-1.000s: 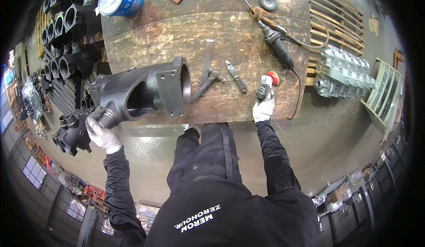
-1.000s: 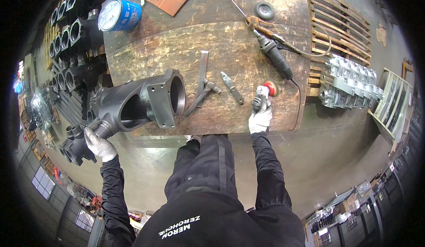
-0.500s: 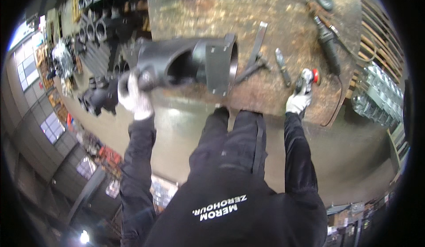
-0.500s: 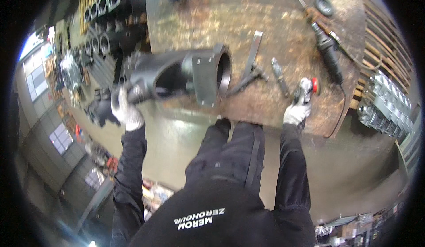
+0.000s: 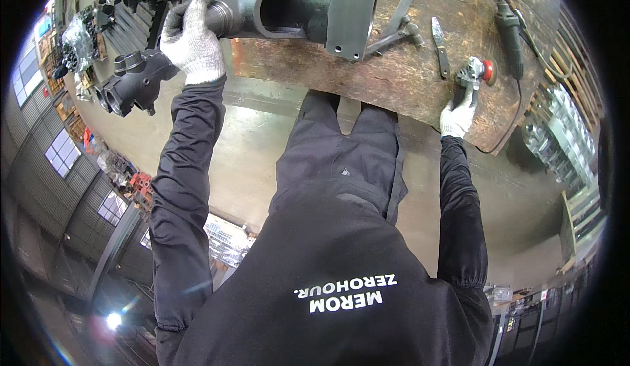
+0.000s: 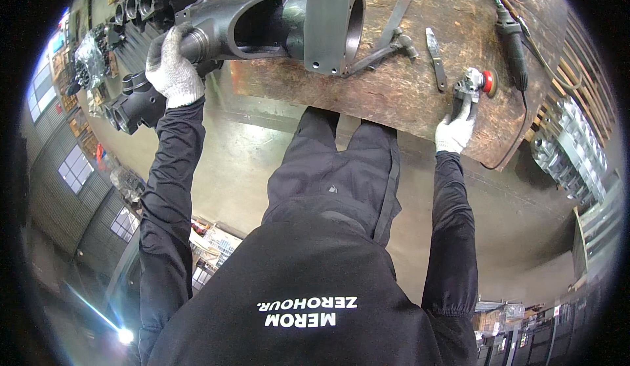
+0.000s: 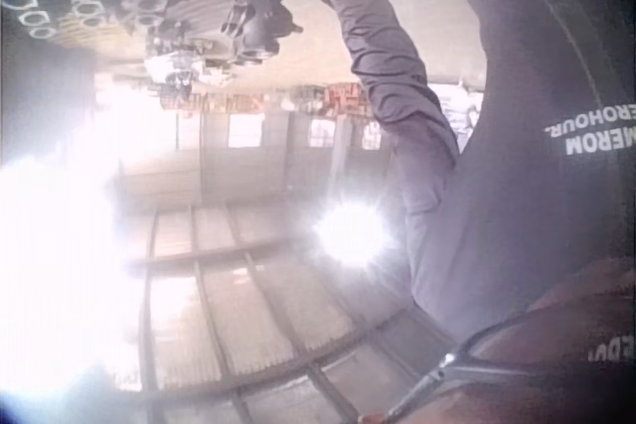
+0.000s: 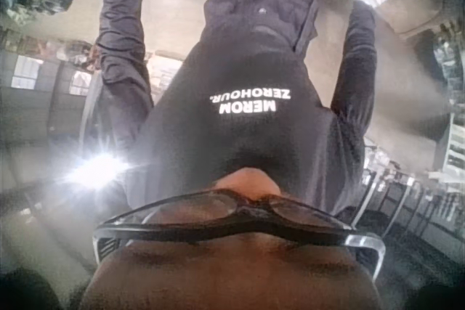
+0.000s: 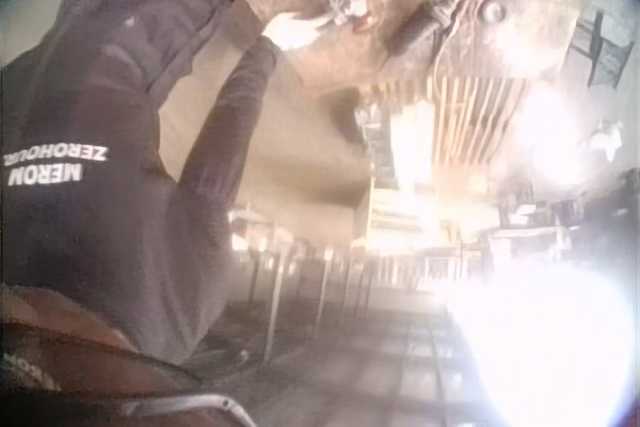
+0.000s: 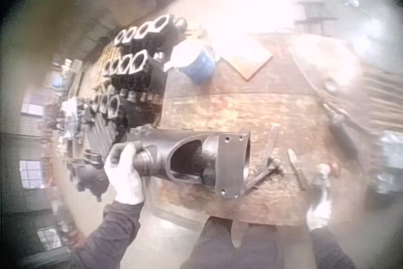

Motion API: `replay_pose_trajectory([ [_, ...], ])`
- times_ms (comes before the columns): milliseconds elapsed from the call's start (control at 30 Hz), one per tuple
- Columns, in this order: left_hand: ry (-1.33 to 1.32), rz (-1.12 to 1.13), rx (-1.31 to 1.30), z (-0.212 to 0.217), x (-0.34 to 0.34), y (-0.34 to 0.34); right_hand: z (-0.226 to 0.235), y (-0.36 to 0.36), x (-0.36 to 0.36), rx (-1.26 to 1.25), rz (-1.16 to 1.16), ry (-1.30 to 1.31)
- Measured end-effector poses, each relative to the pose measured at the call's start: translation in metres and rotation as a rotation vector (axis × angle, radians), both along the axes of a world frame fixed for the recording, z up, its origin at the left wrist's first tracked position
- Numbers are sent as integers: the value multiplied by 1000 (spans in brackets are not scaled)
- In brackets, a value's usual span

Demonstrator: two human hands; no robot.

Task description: The person uses an angle grinder to smooth the edges and surfaces of a black metal component on a workbench. They rotate the part to access different areas, then place it down and pick up another similar component to continue grinding.

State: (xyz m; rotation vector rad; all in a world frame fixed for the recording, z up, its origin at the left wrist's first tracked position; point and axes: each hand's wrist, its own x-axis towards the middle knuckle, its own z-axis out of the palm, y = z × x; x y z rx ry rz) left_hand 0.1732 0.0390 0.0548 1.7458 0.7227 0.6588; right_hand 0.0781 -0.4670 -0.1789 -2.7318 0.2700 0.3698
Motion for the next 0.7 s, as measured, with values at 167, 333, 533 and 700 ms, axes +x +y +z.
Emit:
replay_pose_trajectory([
  [167, -38, -45, -44, -2, -1, 1, 43, 29, -9, 112, -125, 31],
  [333, -129, -70, -96, -5, 2, -1, 123, 97, -8, 772, -223, 455],
  [533, -150, -160, 9, -10, 0, 3, 159, 237, -47, 815, 490, 1045],
  [700, -148, -214, -34, -14, -3, 10, 142, 287, -75, 680, 707, 1074],
])
